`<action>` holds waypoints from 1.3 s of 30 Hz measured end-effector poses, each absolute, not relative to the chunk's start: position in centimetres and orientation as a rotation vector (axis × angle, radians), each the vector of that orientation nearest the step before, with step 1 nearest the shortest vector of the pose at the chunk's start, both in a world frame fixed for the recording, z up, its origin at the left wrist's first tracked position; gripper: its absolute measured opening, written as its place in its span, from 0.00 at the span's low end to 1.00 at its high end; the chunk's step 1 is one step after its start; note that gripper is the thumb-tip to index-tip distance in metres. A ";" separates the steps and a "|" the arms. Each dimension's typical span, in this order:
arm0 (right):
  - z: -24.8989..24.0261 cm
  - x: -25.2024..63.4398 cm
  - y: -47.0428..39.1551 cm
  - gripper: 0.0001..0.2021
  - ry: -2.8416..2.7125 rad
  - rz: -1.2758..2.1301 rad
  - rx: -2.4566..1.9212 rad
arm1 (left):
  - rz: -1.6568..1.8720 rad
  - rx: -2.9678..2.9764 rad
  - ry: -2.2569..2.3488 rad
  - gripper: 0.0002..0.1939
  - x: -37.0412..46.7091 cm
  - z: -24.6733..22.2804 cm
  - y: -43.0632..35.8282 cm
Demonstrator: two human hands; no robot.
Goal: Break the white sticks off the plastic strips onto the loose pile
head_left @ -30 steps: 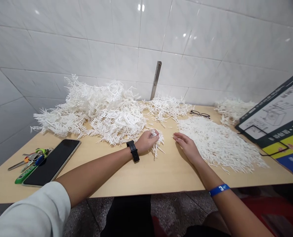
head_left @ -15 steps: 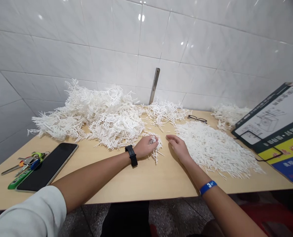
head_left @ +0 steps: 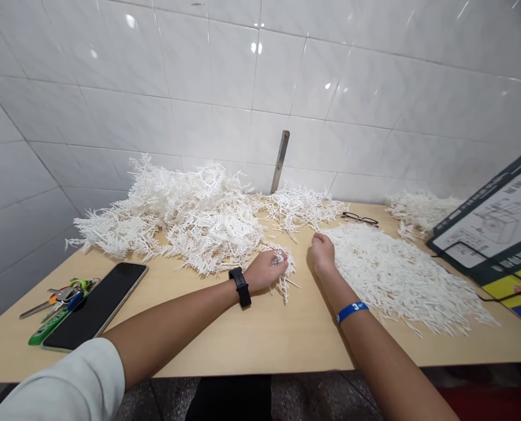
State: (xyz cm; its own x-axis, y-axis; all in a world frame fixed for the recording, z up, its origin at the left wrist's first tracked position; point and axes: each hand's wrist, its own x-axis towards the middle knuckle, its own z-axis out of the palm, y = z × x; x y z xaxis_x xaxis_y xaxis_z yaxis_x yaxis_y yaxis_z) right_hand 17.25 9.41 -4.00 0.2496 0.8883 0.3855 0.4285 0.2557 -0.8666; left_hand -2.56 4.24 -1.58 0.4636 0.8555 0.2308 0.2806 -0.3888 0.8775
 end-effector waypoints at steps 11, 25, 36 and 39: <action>-0.3 11.1 11.6 0.09 -1.992 0.388 -1.454 | 0.829 2.021 0.917 0.10 -2.5 -1.3 3.7; 4.6 24.5 3.0 0.14 -1.605 -0.105 -1.905 | 0.813 1.946 0.879 0.11 -2.5 -1.8 4.2; -3.1 14.6 -5.4 0.21 -1.411 0.805 -1.467 | 0.565 2.107 0.658 0.16 -2.8 -1.6 4.7; -2.7 15.0 -5.2 0.19 -1.461 0.816 -1.471 | 0.529 2.136 0.672 0.17 -2.7 -1.6 4.8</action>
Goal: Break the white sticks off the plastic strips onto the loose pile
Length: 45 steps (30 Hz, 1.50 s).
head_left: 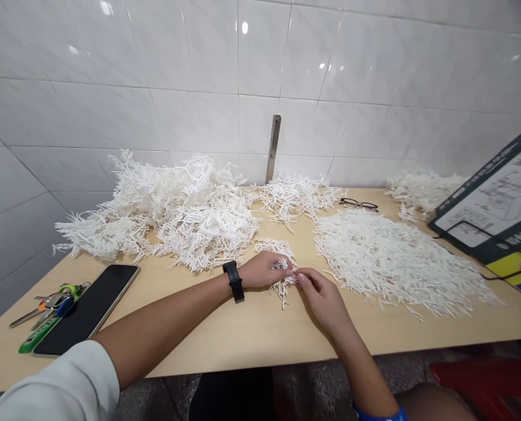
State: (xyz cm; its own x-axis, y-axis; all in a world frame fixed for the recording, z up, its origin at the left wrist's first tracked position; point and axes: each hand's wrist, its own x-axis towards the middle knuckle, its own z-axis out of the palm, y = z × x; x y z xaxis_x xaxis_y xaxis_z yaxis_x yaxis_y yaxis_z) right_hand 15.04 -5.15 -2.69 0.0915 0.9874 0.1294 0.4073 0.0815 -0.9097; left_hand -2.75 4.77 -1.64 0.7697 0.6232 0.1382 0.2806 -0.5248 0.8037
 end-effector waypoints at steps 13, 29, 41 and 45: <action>-2.5 14.4 -5.7 0.20 -1.842 0.664 -1.454 | 0.469 2.253 0.674 0.13 -2.8 -1.1 4.5; -0.9 18.1 -8.8 0.17 -1.851 0.436 -1.645 | 0.444 2.200 0.694 0.15 -2.8 -1.7 5.3; -1.8 15.8 -7.4 0.16 -1.718 0.246 -1.666 | 0.480 2.060 0.659 0.18 -3.0 -1.5 4.8; -2.6 13.4 -7.2 0.13 -1.942 0.290 -1.550 | 0.489 2.160 0.658 0.18 -3.1 -1.3 4.8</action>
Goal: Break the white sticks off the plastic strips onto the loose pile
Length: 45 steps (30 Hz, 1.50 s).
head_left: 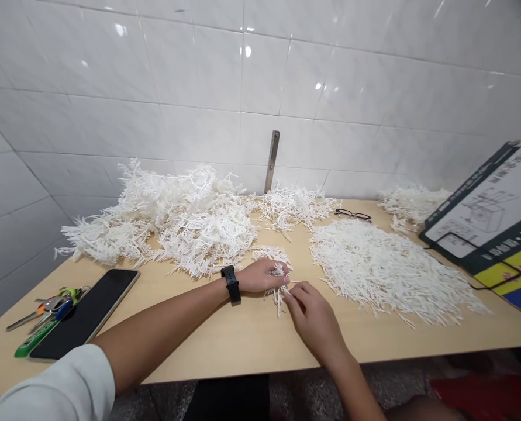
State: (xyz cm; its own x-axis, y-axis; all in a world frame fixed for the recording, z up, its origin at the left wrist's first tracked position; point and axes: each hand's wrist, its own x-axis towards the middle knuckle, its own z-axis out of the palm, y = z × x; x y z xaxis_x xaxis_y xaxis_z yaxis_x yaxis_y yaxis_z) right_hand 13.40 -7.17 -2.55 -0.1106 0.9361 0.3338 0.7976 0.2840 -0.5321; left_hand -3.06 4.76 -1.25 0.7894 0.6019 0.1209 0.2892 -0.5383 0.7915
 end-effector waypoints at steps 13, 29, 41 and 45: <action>-2.0 17.2 -9.0 0.15 -1.748 0.331 -1.670 | 0.483 2.119 0.669 0.20 -2.7 -1.1 5.0; -2.6 17.0 -7.3 0.16 -1.640 0.436 -1.678 | 0.531 1.843 0.833 0.22 -2.7 -1.1 4.9; -1.5 13.5 -4.0 0.17 -1.521 0.749 -1.496 | 0.425 2.061 0.723 0.18 -2.8 -1.0 4.3; -2.6 14.6 -4.1 0.18 -1.460 0.788 -1.527 | 0.535 2.031 0.808 0.19 -2.7 -0.8 4.4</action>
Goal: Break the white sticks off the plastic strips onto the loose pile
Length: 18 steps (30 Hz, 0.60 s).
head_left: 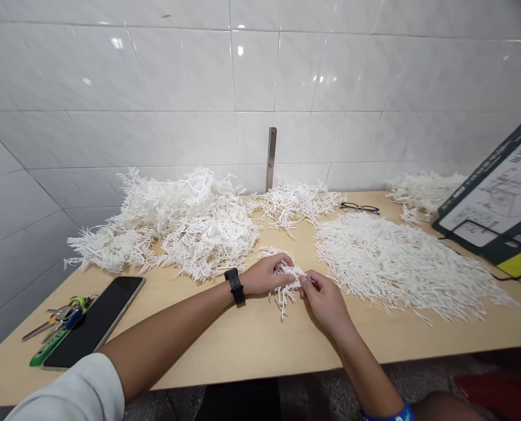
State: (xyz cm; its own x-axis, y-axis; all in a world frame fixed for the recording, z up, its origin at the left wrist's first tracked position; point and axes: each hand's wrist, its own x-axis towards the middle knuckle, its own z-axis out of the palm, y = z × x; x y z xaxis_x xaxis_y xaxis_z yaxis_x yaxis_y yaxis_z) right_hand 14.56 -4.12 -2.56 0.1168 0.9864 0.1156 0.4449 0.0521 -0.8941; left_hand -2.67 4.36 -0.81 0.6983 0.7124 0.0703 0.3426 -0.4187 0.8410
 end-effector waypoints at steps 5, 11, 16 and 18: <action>-2.3 14.2 -4.5 0.12 -1.492 0.818 -1.496 | 0.594 2.048 0.766 0.11 -2.6 -1.0 4.4; -1.8 14.0 -4.4 0.16 -1.543 0.762 -1.485 | 0.531 2.126 0.712 0.12 -2.7 -1.1 4.5; -2.2 14.5 -4.4 0.17 -1.533 0.730 -1.481 | 0.560 2.150 0.734 0.20 -2.9 -1.2 4.7; -2.3 14.5 -4.6 0.17 -1.508 0.722 -1.503 | 0.621 2.126 0.745 0.22 -2.9 -1.0 4.8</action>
